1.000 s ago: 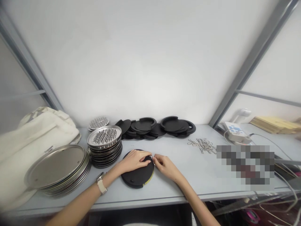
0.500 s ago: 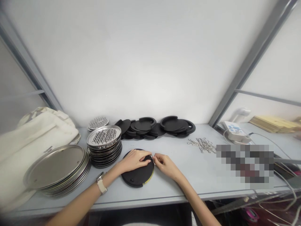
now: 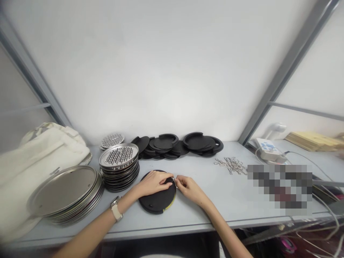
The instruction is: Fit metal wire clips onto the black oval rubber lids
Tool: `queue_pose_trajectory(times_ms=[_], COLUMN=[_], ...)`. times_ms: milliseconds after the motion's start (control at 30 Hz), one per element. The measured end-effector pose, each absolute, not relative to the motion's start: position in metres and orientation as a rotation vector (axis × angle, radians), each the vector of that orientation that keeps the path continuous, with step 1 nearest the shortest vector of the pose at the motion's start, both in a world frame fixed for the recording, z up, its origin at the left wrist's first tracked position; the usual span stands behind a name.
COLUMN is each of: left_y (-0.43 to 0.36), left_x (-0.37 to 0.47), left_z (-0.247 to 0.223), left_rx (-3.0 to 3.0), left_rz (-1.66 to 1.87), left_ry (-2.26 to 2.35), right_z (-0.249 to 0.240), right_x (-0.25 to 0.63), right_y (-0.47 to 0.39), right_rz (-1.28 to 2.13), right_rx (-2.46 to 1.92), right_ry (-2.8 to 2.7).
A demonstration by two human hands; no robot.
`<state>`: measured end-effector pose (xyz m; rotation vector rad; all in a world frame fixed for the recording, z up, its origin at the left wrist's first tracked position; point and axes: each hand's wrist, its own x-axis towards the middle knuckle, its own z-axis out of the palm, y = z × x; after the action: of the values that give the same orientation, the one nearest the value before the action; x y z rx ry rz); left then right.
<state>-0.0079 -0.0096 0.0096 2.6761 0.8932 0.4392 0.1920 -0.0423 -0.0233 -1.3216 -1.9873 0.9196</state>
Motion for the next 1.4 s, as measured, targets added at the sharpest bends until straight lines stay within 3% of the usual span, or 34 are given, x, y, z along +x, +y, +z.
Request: queue_pose_trajectory(times_ms=[1400], left_y=[-0.0072], left_x=[-0.0101], left_z=[0.0077], left_rx=[2.624], left_rz=[0.466], left_ry=[0.853], right_z=[-0.0273], right_x=[0.1976], right_y=[-0.037], right_rz=[0.988], right_rx=[-1.303], right_ry=[-1.974])
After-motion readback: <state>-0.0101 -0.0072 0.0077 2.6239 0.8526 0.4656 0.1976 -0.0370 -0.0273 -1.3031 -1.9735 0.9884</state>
